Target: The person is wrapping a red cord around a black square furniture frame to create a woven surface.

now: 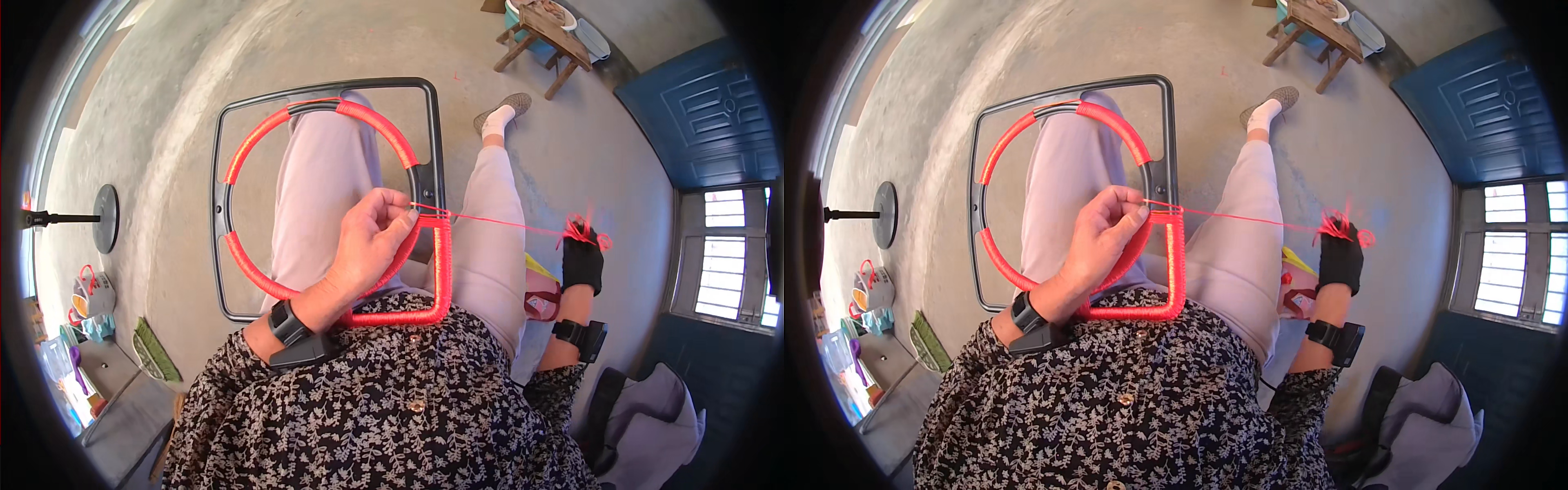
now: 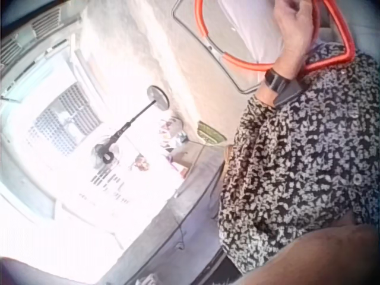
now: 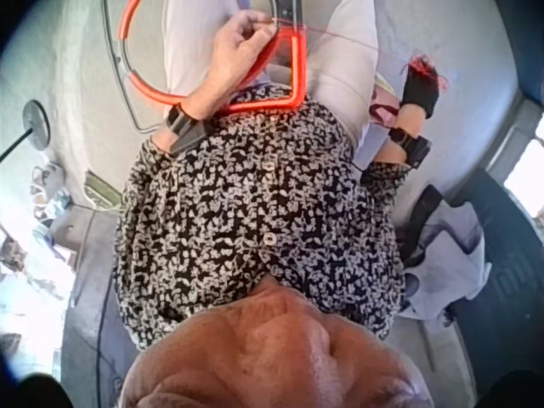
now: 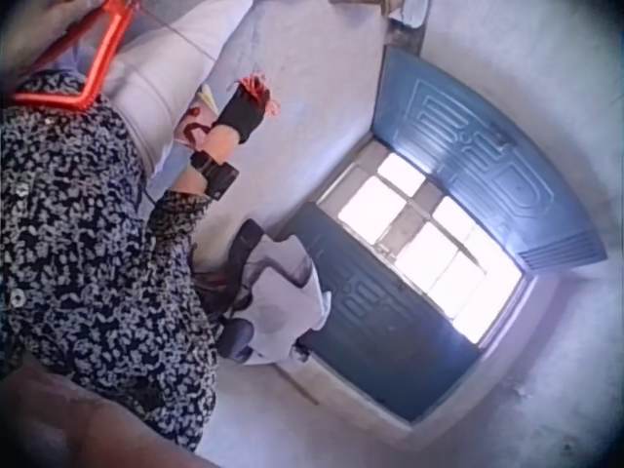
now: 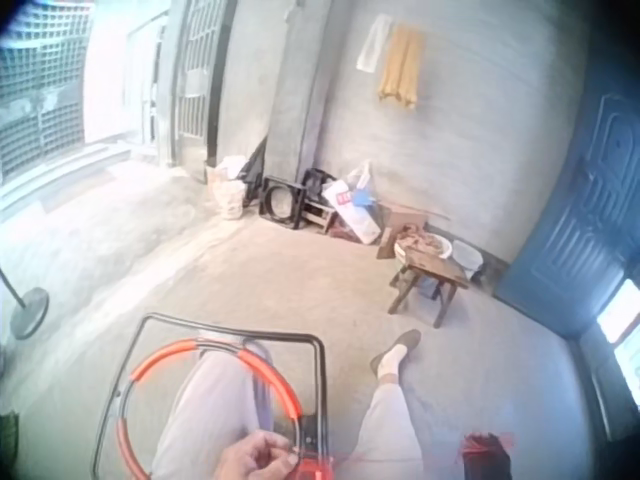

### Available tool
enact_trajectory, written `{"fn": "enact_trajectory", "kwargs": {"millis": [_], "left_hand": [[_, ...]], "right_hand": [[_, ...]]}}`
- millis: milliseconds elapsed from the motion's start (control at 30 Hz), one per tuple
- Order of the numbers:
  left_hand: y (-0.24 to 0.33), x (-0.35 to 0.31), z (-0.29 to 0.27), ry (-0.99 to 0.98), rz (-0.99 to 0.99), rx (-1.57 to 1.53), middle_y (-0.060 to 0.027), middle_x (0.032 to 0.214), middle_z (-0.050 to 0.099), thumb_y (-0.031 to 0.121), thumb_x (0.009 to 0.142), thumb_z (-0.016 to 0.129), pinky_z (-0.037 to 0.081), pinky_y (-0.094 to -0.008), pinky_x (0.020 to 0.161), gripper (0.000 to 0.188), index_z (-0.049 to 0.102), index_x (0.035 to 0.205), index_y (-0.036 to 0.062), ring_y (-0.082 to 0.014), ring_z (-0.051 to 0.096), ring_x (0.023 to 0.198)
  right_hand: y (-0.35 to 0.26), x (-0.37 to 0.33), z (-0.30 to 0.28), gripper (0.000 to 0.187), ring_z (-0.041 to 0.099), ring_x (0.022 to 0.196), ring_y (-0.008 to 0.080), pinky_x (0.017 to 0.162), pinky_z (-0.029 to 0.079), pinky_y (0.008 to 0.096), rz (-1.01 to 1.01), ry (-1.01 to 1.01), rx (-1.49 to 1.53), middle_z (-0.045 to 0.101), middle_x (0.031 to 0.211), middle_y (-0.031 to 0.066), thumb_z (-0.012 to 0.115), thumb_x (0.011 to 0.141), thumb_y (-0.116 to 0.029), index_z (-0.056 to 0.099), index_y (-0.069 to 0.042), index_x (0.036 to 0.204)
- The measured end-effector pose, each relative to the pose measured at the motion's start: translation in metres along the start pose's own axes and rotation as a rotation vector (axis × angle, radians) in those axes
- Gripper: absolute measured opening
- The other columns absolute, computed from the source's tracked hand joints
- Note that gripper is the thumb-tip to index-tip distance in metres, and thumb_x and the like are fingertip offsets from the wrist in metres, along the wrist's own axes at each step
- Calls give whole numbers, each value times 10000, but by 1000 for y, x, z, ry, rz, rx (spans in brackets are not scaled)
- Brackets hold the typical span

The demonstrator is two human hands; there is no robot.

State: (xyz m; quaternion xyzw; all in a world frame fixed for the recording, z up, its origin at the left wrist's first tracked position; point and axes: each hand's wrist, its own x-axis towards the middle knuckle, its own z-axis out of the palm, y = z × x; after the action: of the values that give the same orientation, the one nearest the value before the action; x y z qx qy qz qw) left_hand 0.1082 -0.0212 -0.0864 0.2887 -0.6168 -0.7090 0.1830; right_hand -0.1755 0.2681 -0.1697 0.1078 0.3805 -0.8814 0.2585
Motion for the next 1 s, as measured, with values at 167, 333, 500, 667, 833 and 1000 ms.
{"fn": "enact_trajectory", "kwargs": {"millis": [167, 333, 500, 667, 833, 1000], "left_hand": [[3, 1, 3, -62, -82, -114, 7, 764, 560, 146, 922, 572, 465, -216, 556, 176, 503, 1028, 23, -61, 537, 644], [4, 1, 0, -88, -154, -241, -7, 768, 572, 178, 935, 552, 475, -231, 496, 171, 504, 1032, 45, -82, 558, 610], [18, 0, 2, -56, -223, -314, -14, 761, 596, 224, 946, 535, 481, -214, 500, 177, 517, 1011, 61, -92, 576, 592], [11, 4, -1, -81, -275, -394, -22, 736, 619, 247, 941, 541, 495, -220, 467, 173, 551, 951, 75, -107, 599, 547], [11, 5, 1, -134, -376, -461, -42, 727, 633, 245, 926, 567, 513, -245, 454, 166, 563, 920, 79, -131, 622, 536], [13, 1, 2, -130, -394, -477, -51, 731, 639, 218, 918, 580, 516, -248, 458, 147, 571, 913, 71, -139, 627, 538]], "right_hand": [[53, -13, 52, 373, 546, 658, 125, 570, 439, 253, 185, -265, -81, 552, 737, 15, 478, 942, -198, 480, 31, 1237], [110, -75, 152, 321, 576, 687, 97, 602, 462, 235, 365, -529, -730, 577, 788, 22, 467, 953, -206, 533, 10, 1182], [116, -74, 126, 259, 579, 840, 121, 771, 461, 286, 145, -833, -1032, 605, 873, 46, 461, 957, -234, 598, -16, 935], [112, -74, 136, 235, 606, 840, 221, 725, 495, 341, 413, -266, -141, 611, 953, 111, 492, 948, -250, 516, -24, 1005], [129, -59, 139, 235, 553, 800, 208, 679, 482, 301, 6, -244, -281, 537, 837, 62, 424, 986, -299, 467, -94, 882], [116, -62, 141, 295, 344, 559, 123, 501, 342, 253, 525, -467, 3, 287, 643, -6, 435, 978, -327, 417, -110, 779]]}}
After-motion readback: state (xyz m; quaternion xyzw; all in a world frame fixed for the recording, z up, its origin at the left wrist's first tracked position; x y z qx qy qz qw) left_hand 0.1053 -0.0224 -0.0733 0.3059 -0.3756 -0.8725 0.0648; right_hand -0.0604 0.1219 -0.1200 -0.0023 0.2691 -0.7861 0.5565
